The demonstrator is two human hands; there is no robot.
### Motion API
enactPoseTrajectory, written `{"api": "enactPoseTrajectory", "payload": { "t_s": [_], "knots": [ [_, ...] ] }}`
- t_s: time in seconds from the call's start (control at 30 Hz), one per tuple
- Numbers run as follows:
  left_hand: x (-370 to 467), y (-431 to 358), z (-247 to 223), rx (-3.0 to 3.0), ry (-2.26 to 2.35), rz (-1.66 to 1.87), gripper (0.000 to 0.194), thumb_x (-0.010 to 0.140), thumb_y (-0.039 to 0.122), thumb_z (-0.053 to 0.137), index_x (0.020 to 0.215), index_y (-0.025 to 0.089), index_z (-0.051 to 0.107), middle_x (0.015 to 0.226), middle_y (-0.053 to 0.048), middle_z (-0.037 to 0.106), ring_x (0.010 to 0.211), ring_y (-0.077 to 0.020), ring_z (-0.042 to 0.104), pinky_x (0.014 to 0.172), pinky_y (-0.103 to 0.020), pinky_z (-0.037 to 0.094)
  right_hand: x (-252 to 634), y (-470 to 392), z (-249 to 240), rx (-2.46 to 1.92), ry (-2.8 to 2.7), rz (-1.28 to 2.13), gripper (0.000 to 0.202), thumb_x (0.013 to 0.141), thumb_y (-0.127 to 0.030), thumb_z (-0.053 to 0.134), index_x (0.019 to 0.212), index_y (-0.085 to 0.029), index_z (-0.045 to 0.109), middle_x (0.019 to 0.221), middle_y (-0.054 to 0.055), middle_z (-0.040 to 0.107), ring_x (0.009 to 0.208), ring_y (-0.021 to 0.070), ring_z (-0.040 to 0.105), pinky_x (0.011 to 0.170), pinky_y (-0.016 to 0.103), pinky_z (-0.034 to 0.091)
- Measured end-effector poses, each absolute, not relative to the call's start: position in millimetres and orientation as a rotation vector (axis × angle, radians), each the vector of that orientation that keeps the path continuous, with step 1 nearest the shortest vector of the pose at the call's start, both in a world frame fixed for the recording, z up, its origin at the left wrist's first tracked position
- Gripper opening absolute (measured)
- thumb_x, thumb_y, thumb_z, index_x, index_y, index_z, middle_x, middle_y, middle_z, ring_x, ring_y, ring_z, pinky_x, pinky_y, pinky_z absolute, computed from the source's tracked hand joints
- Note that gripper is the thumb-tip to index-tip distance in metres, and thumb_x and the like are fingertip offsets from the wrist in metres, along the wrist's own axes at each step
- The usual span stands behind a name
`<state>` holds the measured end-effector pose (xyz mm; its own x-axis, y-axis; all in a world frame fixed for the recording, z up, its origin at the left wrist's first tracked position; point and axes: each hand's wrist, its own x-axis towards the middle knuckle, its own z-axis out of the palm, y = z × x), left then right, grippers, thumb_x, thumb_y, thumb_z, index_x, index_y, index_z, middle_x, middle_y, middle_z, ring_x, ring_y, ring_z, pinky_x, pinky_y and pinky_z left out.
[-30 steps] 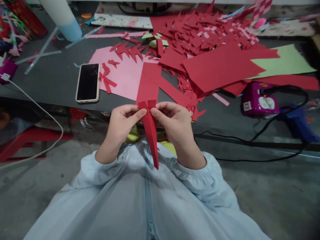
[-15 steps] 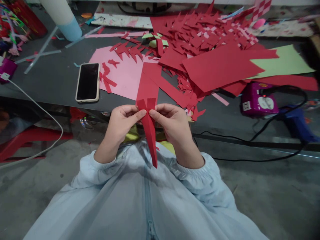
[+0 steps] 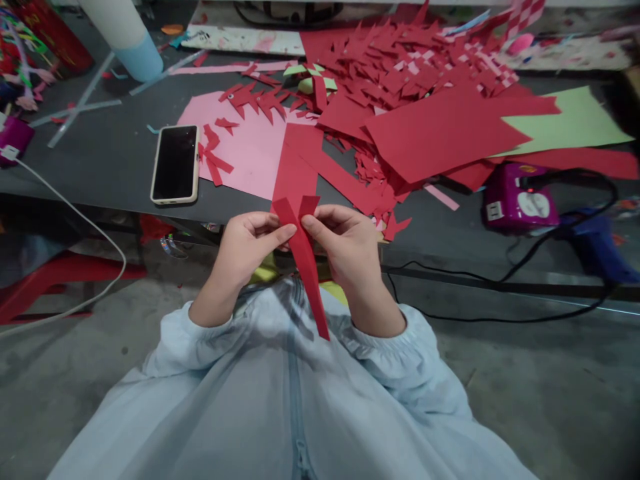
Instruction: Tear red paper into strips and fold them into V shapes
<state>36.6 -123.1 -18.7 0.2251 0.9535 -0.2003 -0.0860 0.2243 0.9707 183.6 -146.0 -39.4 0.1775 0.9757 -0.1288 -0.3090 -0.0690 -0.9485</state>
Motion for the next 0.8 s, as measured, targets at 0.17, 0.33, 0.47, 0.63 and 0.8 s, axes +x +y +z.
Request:
{"api": "enactPoseTrajectory", "payload": {
  "t_s": [0.17,0.33,0.47,0.63,0.8],
  "knots": [
    [37.4,-124.3,-18.4,1.085,1.077,0.98,0.031,0.063,0.042,0.087,0.068,0.016,0.07,0.067,0.0,0.069,0.057,-0.0101,0.06,0.06,-0.025,0.053,187.0,-147.8,-41.8,-1.138,-0.821,1.345,0.025,0.065,-0.042,0.085,0.072,-0.021,0.072,0.068,-0.001,0.072,0.061,0.0127,0.066,0.059,0.025,0.057],
    [41.2,-125.9,-19.0,1.086,1.088,1.087,0.029,0.066,0.04,0.086,0.068,0.017,0.07,0.065,0.001,0.068,0.057,-0.0099,0.06,0.061,-0.023,0.053,183.2,-149.7,-40.9,-1.095,-0.748,1.271,0.023,0.065,-0.041,0.085,0.072,-0.023,0.071,0.069,-0.003,0.071,0.06,0.0111,0.064,0.058,0.024,0.056],
    [40.6,-125.4,-19.7,1.059,1.059,1.044,0.027,0.065,0.037,0.086,0.066,0.017,0.069,0.062,0.002,0.066,0.055,-0.009,0.06,0.06,-0.022,0.052,183.6,-148.6,-40.9,-1.062,-0.725,1.289,0.021,0.065,-0.037,0.087,0.072,-0.024,0.073,0.07,-0.004,0.072,0.061,0.0105,0.065,0.061,0.023,0.056],
    [38.1,-123.9,-22.0,1.067,1.025,0.885,0.032,0.059,0.038,0.089,0.07,0.015,0.07,0.064,0.0,0.068,0.057,-0.0102,0.061,0.059,-0.023,0.052,190.2,-147.6,-44.4,-1.091,-0.77,1.261,0.024,0.061,-0.038,0.088,0.069,-0.022,0.072,0.067,-0.003,0.071,0.058,0.0088,0.061,0.056,0.021,0.052],
    [39.0,-124.4,-24.2,1.116,1.051,0.914,0.03,0.062,0.038,0.087,0.068,0.015,0.069,0.062,0.001,0.067,0.056,-0.0089,0.059,0.058,-0.021,0.05,192.6,-149.6,-48.1,-1.107,-0.768,1.347,0.029,0.059,-0.043,0.089,0.067,-0.021,0.071,0.064,-0.003,0.069,0.055,0.0085,0.059,0.053,0.02,0.051]
  ]
}}
